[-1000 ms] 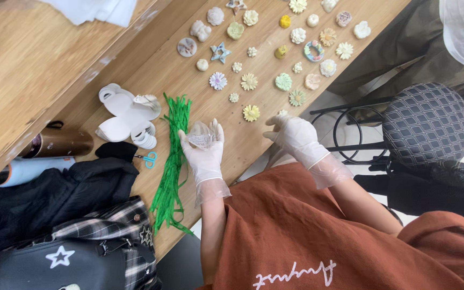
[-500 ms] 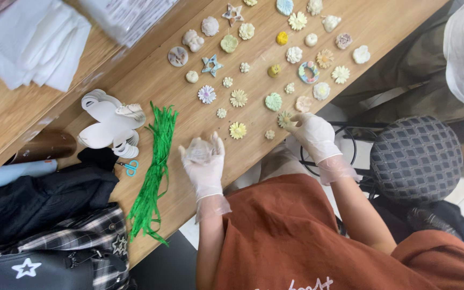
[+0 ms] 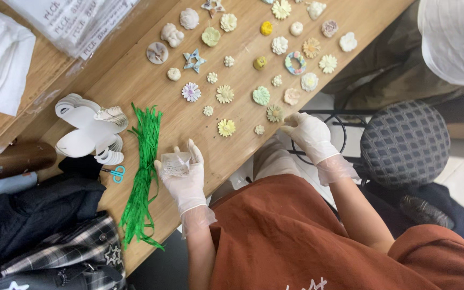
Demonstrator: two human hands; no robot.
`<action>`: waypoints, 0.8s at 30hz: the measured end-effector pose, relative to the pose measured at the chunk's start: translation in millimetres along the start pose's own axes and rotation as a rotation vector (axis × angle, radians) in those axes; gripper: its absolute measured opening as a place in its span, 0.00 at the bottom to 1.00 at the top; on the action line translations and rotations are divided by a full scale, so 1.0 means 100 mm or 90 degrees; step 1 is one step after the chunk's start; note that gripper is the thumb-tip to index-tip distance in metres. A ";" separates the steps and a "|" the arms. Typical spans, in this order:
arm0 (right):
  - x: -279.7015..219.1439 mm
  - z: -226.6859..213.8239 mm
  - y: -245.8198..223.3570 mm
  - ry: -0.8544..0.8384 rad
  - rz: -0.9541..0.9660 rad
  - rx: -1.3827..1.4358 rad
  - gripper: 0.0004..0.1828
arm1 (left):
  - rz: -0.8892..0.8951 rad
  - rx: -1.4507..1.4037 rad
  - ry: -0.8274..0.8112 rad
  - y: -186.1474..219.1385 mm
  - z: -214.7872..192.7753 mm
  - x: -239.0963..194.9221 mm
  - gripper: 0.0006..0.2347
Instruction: The person places small, flower-shaped decorations into a clear plastic bag and then puts the bag into a white paper container. They then tie the container closed with a green ribbon, creating a finished package.
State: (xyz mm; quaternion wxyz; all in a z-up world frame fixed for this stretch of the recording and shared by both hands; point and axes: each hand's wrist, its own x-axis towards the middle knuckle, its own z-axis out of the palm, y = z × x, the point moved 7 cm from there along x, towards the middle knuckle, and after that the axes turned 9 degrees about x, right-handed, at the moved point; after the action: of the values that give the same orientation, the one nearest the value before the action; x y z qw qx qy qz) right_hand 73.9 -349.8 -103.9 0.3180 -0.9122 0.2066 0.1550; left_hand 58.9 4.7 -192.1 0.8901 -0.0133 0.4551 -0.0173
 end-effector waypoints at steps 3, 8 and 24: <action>-0.24 0.14 0.04 0.010 0.026 0.014 0.20 | -0.002 0.052 0.028 0.10 -0.11 0.00 0.30; -0.65 0.49 0.06 -0.023 0.098 0.007 0.20 | -0.076 0.040 0.008 0.31 -0.27 0.02 0.31; -0.04 0.09 0.14 0.031 -0.022 -0.029 0.18 | -0.065 0.075 -0.056 0.06 -0.14 -0.31 0.33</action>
State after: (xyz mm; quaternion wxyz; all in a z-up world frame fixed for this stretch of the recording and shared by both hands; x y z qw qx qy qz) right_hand 62.7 -352.6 -116.2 0.2948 -0.9262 0.1948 0.1315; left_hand 29.4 12.2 -175.6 0.9064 0.0151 0.4127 -0.0886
